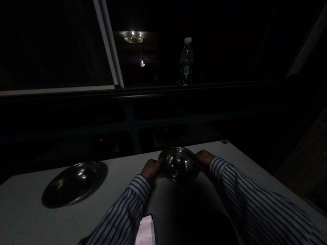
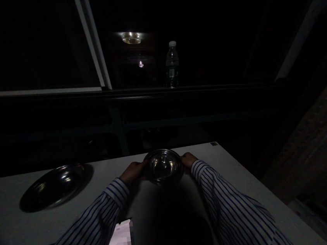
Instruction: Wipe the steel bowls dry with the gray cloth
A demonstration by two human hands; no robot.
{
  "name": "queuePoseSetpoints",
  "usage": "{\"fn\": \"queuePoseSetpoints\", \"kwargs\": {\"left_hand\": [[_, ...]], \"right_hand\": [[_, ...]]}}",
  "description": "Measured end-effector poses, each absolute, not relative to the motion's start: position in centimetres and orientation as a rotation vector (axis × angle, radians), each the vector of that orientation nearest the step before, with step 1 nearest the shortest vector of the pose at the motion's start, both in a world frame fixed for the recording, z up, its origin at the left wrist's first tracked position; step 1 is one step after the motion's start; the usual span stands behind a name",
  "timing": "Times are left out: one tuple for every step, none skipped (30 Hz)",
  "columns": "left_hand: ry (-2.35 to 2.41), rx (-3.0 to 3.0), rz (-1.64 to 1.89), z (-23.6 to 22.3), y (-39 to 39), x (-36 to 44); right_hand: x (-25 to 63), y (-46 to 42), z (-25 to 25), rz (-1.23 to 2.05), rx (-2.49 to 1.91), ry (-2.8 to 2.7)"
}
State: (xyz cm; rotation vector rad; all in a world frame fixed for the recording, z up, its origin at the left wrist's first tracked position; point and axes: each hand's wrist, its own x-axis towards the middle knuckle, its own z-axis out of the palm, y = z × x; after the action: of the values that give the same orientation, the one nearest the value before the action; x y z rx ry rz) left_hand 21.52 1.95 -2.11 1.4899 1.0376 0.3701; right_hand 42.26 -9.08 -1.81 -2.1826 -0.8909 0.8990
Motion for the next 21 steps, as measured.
{"fn": "queuePoseSetpoints", "kwargs": {"left_hand": [[1.029, 1.483, 0.364, -2.1, 1.9, 22.7], [1.022, 1.478, 0.357, -2.2, 1.8, 23.7], [1.015, 1.476, 0.35, -2.2, 1.8, 24.6], [1.009, 1.477, 0.344, -2.2, 1.8, 25.3], [1.002, 1.479, 0.342, -2.2, 1.7, 25.8], [0.995, 1.482, 0.342, -2.3, 1.8, 26.3], [0.988, 1.486, 0.346, -2.4, 1.8, 26.5], [0.982, 1.491, 0.352, -2.6, 1.8, 26.7], [0.979, 1.495, 0.363, -2.7, 1.9, 26.7], [0.981, 1.5, 0.376, -2.8, 2.0, 26.7], [0.986, 1.505, 0.394, -2.9, 2.1, 26.5], [0.995, 1.508, 0.418, -2.9, 2.2, 26.2], [1.007, 1.509, 0.452, -2.8, 2.3, 25.8], [1.022, 1.508, 0.494, -2.7, 2.3, 25.3], [1.038, 1.506, 0.541, -2.4, 2.3, 24.6], [1.054, 1.503, 0.59, -2.1, 2.1, 23.8], [1.068, 1.499, 0.635, -1.7, 1.8, 23.0], [1.077, 1.495, 0.674, -1.2, 1.3, 22.0], [1.079, 1.49, 0.703, -0.8, 0.8, 21.1], [1.075, 1.485, 0.722, -0.4, 0.1, 20.1], [1.068, 1.48, 0.733, 0.0, -0.7, 19.1]], "right_hand": [[43.1, -9.4, -1.8, 0.875, -2.198, -0.871], [43.9, -9.7, -1.9, 0.852, -2.212, -0.854], [44.6, -9.9, -2.0, 0.831, -2.223, -0.842], [45.1, -10.1, -2.2, 0.812, -2.234, -0.833], [45.6, -10.3, -2.3, 0.796, -2.245, -0.828], [45.9, -10.3, -2.4, 0.782, -2.256, -0.828], [46.2, -10.4, -2.5, 0.77, -2.267, -0.832], [46.3, -10.4, -2.6, 0.76, -2.277, -0.841], [46.4, -10.4, -2.5, 0.75, -2.287, -0.855], [46.5, -10.5, -2.4, 0.737, -2.298, -0.871], [46.5, -10.6, -2.1, 0.709, -2.311, -0.89], [46.5, -10.9, -1.8, 0.664, -2.326, -0.906], [46.4, -11.2, -1.3, 0.603, -2.343, -0.918], [46.2, -11.8, -0.8, 0.533, -2.356, -0.925], [45.8, -12.5, -0.3, 0.46, -2.358, -0.951], [45.1, -13.4, 0.2, 0.398, -2.34, -1.007], [44.3, -14.4, 0.7, 0.361, -2.297, -1.103], [43.2, -15.6, 1.0, 0.356, -2.228, -1.237], [41.8, -16.8, 1.2, 0.372, -2.137, -1.397], [40.4, -18.1, 1.2, 0.412, -2.036, -1.561], [38.8, -19.4, 1.0, 0.465, -1.957, -1.705]]}}
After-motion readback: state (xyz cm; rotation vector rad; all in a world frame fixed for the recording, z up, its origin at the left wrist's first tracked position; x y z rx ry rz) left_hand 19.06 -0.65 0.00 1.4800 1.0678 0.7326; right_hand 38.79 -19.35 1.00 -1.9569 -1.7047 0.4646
